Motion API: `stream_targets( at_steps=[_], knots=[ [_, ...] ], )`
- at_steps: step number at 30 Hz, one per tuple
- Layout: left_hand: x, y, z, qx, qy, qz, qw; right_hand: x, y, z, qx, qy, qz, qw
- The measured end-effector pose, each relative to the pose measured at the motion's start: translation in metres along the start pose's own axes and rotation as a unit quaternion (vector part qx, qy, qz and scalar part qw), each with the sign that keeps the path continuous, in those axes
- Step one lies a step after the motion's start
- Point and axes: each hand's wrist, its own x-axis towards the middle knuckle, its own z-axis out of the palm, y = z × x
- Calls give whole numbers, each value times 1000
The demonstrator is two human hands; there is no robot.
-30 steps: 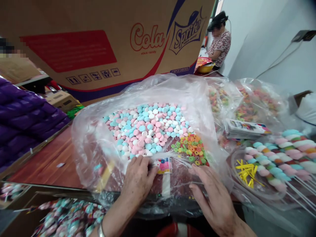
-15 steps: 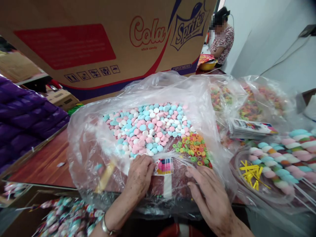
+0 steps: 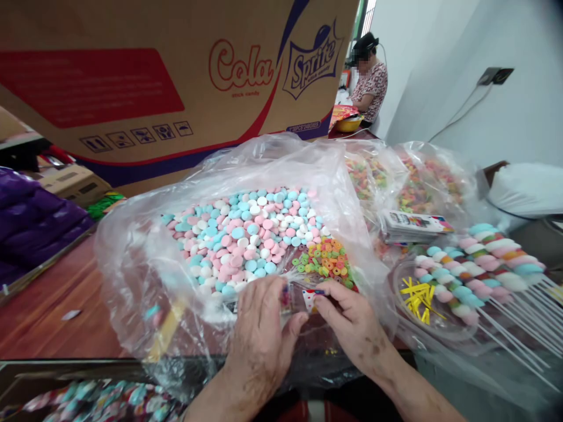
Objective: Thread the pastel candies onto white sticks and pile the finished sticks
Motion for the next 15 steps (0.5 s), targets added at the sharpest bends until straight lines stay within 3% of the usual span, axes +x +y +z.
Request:
stream_targets(
  at_steps=[2,4,6,8,11,15],
  knots=[
    [7,2,-5,-44,-49,-26,997,-1,-1,-10,-1,-26,6,1000],
    [17,3,-10,-116,-157,-86,977,-3,-3,-19,-7,-53,8,999],
    [25,2,-13,-207,-265,-173,926,-5,-4,-26,-13,-68,9,998],
    [30,0,-12,-294,-327,-250,863,-6,-6,-30,-4,-73,14,997],
    [32,-3,-6,-389,-359,-299,794,-7,-7,-33,11,-72,-1,997],
    [32,0,0,-441,-345,-315,767,-8,-6,-36,-37,-57,-30,997]
  ],
)
